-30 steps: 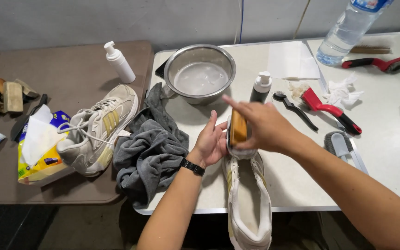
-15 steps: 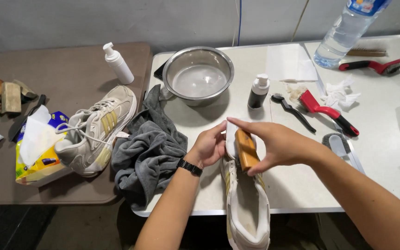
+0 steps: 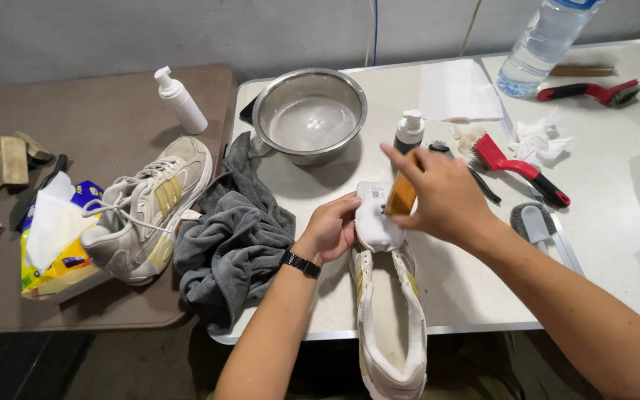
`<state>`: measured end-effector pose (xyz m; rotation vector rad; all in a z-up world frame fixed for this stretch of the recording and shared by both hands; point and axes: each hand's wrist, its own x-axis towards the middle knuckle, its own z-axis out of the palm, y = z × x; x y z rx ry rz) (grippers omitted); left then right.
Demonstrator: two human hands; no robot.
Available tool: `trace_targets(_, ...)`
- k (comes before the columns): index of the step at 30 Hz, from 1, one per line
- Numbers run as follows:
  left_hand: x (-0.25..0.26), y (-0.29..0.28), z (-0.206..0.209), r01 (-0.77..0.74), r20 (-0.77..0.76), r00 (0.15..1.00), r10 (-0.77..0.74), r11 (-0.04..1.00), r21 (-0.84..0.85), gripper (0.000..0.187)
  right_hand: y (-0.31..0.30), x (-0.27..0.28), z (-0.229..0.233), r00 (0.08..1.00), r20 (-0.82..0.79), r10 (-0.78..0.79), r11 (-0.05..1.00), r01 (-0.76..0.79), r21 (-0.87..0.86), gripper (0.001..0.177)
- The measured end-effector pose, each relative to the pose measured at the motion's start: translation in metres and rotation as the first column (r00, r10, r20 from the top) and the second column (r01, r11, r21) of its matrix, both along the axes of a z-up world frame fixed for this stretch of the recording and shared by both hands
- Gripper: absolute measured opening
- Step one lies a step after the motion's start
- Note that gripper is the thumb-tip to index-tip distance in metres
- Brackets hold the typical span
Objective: Cleaning a pair of sneakers using cleaning foam, brushes, and a cloth on a workbench.
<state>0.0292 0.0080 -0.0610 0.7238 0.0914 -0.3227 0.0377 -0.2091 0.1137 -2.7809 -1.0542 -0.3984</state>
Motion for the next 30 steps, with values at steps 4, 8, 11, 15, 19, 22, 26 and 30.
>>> trace_targets(4, -0.008, 0.002, 0.000, -0.003, -0.015, 1.000, 0.003, 1.000, -0.004, 0.047, -0.001, -0.013, 0.008, 0.828, -0.488, 0.276, 0.960, -0.217, 0.175, 0.128)
trace_targets(8, -0.010, -0.005, 0.023, -0.023, -0.001, 1.000, 0.023, 1.000, 0.003, 0.049, -0.004, 0.004, -0.022, 1.000, -0.011, -0.008, 1.000, 0.009, 0.029, 0.125)
trace_targets(11, 0.003, 0.004, -0.028, 0.008, -0.027, 1.000, -0.007, 0.999, 0.033, 0.047, 0.003, -0.025, -0.008, 0.872, -0.342, 0.351, 0.932, -0.290, 0.217, 0.136)
trace_targets(15, 0.007, -0.002, -0.023, 0.005, -0.021, 1.000, -0.004, 0.999, 0.052, 0.048, 0.002, -0.013, -0.009, 0.900, -0.187, 0.395, 0.915, -0.365, 0.174, 0.138)
trace_targets(19, 0.010, 0.000, -0.027, -0.017, -0.009, 1.000, 0.018, 0.999, 0.033, 0.047, 0.007, -0.023, -0.013, 0.903, -0.034, 0.429, 0.896, -0.420, 0.145, 0.129)
trace_targets(22, 0.028, 0.004, -0.081, 0.007, -0.014, 1.000, -0.006, 0.999, 0.038, 0.046, 0.007, -0.022, -0.010, 0.875, -0.113, 0.472, 0.875, -0.448, 0.184, 0.130)
trace_targets(26, -0.002, -0.009, -0.004, 0.032, 0.007, 0.999, -0.032, 0.997, 0.066, 0.049, 0.000, -0.002, -0.028, 0.971, 0.104, 0.215, 0.964, -0.228, 0.140, 0.130)
trace_targets(30, -0.006, -0.005, -0.008, 0.027, -0.033, 0.999, -0.026, 0.999, 0.045, 0.044, 0.006, -0.022, -0.010, 0.768, -0.456, 0.448, 0.888, -0.323, 0.329, 0.126)
